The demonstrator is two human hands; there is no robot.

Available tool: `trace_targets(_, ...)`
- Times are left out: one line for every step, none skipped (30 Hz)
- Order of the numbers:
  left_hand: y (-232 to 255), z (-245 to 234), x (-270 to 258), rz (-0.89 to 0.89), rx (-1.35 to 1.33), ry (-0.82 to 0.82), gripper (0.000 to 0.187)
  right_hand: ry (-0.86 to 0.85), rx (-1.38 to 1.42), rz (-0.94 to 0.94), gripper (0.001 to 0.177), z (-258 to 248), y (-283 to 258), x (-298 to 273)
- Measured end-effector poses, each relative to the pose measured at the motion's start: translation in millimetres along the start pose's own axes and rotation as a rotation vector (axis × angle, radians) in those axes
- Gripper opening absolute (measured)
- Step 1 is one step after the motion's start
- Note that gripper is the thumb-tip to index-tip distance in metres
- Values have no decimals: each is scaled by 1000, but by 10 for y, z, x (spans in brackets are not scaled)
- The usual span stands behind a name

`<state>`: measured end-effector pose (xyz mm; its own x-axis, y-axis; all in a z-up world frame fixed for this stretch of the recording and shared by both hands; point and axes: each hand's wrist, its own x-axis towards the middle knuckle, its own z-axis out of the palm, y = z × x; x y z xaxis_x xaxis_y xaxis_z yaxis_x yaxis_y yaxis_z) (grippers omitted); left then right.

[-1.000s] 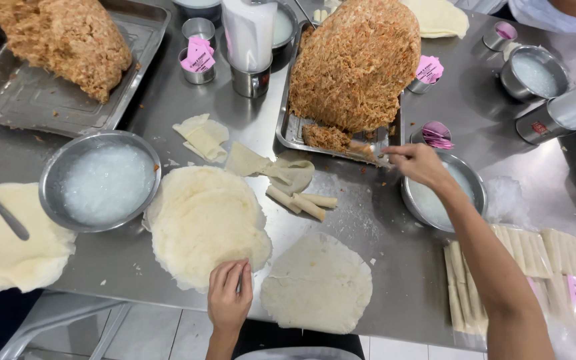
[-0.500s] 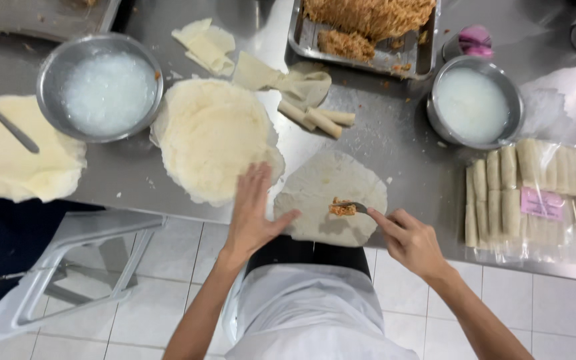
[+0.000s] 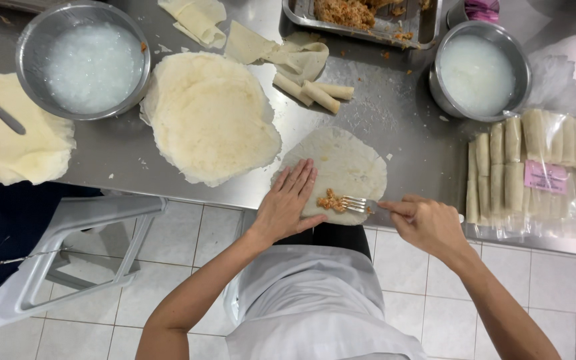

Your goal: The person prepares spring rolls by placing filling onto round wrappers, folding the edges, and rolling them into cylinders. They then place the finished rolls into plastic packaging and set the packages on a scale.

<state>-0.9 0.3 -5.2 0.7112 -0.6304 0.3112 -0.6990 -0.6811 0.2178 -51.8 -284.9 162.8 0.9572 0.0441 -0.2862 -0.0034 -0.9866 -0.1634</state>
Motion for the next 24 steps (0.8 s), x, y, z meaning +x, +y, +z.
trace_targets(-20, 13, 23, -1, 3, 3, 111, 3, -1, -3, 30, 36, -54, 67)
trace_targets(-14, 33, 14, 8, 14, 13, 111, 12, -6, -37, 28, 91, -110, 90)
trace_targets(-7, 54, 4, 16, 26, 22, 112, 20, -11, -71, 26, 148, -164, 114)
trace_targets(-13, 48, 1, 19, 27, 22, 112, 22, -10, -69, 26, 114, -145, 121)
trace_targets(-19, 39, -1, 19, 24, 30, 112, -16, -13, -52, 27, 77, -128, 127)
trace_targets(-16, 37, 3, 15, 20, 40, 113, -55, -19, -37, 28, 31, -100, 139)
trace_targets(-15, 70, 11, 13, 20, 42, 113, -54, -21, -39, 28, -11, -96, 151)
trace_targets(-20, 98, 3, 13, 22, 50, 114, -19, 5, -27, 28, -45, -103, 160)
trace_targets(-24, 127, -5, 12, 24, 57, 115, 16, 32, -15, 29, -79, -108, 170)
trace_targets(-23, 104, -6, 13, 24, 58, 115, 17, 31, -13, 29, 19, -118, 202)
trace_targets(-21, 81, -4, 15, 20, 57, 120, 45, -27, -64, 27, 114, -124, 235)
trace_targets(-26, 58, 4, 18, 15, 57, 125, 75, -86, -114, 25, 207, -132, 275)
trace_targets(-44, 38, 7, 21, 16, 58, 125, 77, -86, -112, 25, 272, -107, 267)
trace_targets(-51, 22, 1, 35, 25, 0, 134, 138, -122, -131, 27, 334, -79, 264)
trace_targets(-58, 7, -8, 48, 35, -57, 144, 199, -159, -150, 29, 397, -52, 259)
trace_targets(-54, 9, -24, 49, 34, -59, 144, 198, -158, -149, 29, 502, 87, 306)
trace_targets(-46, 9, -35, 46, 73, -88, 140, 331, -142, -195, 32, 602, 232, 351)
trace_targets(-52, 18, 12, 48, 115, -108, 138, 473, -131, -238, 36, 672, 400, 423)
trace_targets(-55, -8, -4, 53, 117, -100, 138, 481, -136, -235, 36, 655, 453, 595)
trace_targets(-57, -31, 4, 59, 127, -105, 140, 633, 51, -299, 46, 625, 522, 747)
trace_targets(-42, -58, 22, 65, 138, -110, 142, 783, 239, -364, 57, 579, 608, 887)
trace_targets(-38, -102, 11, 100, 139, -88, 142, 815, 220, -344, 57, 559, 569, 1142)
trace_targets(-25, -146, 14, 87, 154, -106, 140, 856, 265, -336, 78, 509, 562, 1399)
trace_targets(-22, -186, 47, 86, 164, -124, 137, 902, 306, -317, 100, 429, 596, 1639)
